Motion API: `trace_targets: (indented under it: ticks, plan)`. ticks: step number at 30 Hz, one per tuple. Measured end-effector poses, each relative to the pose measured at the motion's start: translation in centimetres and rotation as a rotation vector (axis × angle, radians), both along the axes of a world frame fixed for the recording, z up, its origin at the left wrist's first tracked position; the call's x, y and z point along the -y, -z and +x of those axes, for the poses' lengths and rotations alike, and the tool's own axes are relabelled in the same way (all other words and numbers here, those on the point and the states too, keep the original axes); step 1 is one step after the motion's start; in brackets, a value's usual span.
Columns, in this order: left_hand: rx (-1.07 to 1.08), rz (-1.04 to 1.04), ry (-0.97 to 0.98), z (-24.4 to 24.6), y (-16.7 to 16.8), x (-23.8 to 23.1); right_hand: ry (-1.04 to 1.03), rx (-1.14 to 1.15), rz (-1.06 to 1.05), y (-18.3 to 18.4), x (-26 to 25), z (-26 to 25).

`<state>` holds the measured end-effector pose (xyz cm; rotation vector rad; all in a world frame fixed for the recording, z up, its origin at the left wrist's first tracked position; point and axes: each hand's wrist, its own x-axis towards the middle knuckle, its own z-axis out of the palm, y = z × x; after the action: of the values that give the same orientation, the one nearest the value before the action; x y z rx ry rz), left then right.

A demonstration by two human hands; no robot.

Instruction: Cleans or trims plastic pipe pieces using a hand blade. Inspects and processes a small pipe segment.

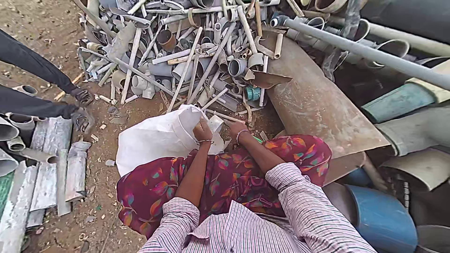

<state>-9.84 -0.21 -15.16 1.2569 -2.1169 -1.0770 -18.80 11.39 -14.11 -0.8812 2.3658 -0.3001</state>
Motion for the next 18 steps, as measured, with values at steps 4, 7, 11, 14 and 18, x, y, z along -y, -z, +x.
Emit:
trace_targets:
  ticks: [4, 7, 11, 14, 18]
  plan:
    - [0.016, -0.041, -0.021, -0.4, -0.9, -0.6, 0.191, 0.043, -0.141, -1.4, -0.6, -0.6]
    - [0.054, -0.005, -0.04, -0.7, -0.1, -1.1, 0.339, 0.103, -0.338, -1.6, -2.0, -1.4]
    - [-0.106, 0.251, -0.149, -1.7, -0.7, -2.3, 0.727, 0.386, -0.67, -0.5, -3.8, -3.6]
    - [-0.103, 0.371, -0.104, -2.1, -0.9, -3.3, 0.966, 0.495, -0.917, -1.4, -6.0, -4.8]
    - [0.153, 0.33, 0.191, -3.6, -2.3, -5.1, 1.121, 0.525, -1.198, -6.5, -9.7, -4.5]
